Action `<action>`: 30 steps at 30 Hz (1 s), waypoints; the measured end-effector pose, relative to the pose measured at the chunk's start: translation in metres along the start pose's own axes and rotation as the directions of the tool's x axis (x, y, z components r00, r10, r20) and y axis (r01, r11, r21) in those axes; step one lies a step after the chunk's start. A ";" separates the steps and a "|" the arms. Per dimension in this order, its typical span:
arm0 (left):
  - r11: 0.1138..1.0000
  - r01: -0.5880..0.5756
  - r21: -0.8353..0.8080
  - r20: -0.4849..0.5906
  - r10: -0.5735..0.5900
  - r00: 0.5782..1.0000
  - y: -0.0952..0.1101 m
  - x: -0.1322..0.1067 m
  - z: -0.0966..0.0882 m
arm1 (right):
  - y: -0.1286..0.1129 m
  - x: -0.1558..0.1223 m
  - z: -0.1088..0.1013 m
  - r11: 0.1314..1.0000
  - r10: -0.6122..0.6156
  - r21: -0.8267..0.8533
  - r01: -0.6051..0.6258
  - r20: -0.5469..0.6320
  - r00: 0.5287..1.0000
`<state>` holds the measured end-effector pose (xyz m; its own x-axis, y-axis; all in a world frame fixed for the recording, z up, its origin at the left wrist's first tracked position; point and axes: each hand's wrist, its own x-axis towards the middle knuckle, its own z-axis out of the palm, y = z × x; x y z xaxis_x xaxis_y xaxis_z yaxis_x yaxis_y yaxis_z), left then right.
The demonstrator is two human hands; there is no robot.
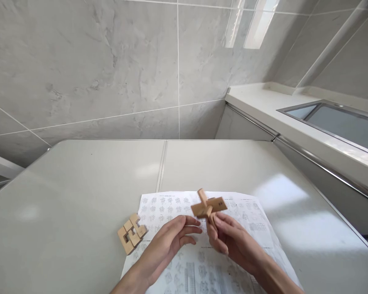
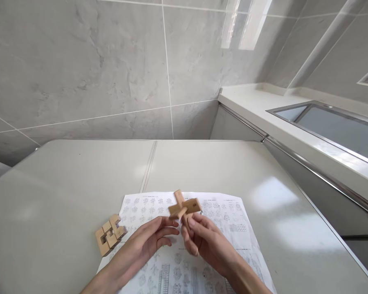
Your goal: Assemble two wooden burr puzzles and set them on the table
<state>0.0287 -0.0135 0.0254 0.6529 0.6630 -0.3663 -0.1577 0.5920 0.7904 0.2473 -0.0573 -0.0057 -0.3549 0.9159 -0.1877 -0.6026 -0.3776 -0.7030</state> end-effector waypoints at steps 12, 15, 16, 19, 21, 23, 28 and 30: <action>0.995 0.046 0.085 -0.064 -0.041 0.997 -0.001 -0.003 -0.003 | -0.014 0.011 -0.033 0.942 -0.265 0.062 0.330 -0.463 0.846; 0.996 0.050 0.073 -0.068 -0.045 0.997 -0.002 -0.002 -0.004 | -0.020 0.012 -0.039 0.924 -0.307 0.048 0.378 -0.495 0.813; 0.996 0.055 0.070 -0.070 -0.050 0.996 -0.002 -0.001 -0.004 | -0.022 0.012 -0.040 0.919 -0.317 0.046 0.391 -0.503 0.804; 0.995 0.068 0.069 -0.072 -0.063 0.995 -0.003 -0.001 -0.006 | -0.025 0.011 -0.042 0.908 -0.336 0.039 0.416 -0.522 0.784; 0.995 0.071 0.073 -0.072 -0.066 0.995 -0.003 -0.001 -0.006 | -0.025 0.012 -0.039 0.912 -0.336 0.027 0.409 -0.522 0.784; 0.995 0.067 0.081 -0.072 -0.061 0.996 -0.003 -0.001 -0.006 | -0.022 0.012 -0.032 0.930 -0.316 0.004 0.368 -0.504 0.804; 0.989 0.049 0.138 -0.035 -0.045 0.998 0.002 -0.002 -0.002 | -0.013 0.011 -0.012 0.966 -0.255 -0.136 0.219 -0.391 0.884; 0.976 0.032 0.215 0.010 -0.035 0.999 0.007 -0.005 0.000 | -0.010 0.010 -0.007 0.959 -0.250 -0.219 0.182 -0.345 0.905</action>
<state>0.0242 -0.0126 0.0325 0.6655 0.6371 -0.3889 0.0264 0.5006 0.8653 0.2547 -0.0436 -0.0058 0.0761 0.9702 -0.2301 -0.4861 -0.1654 -0.8581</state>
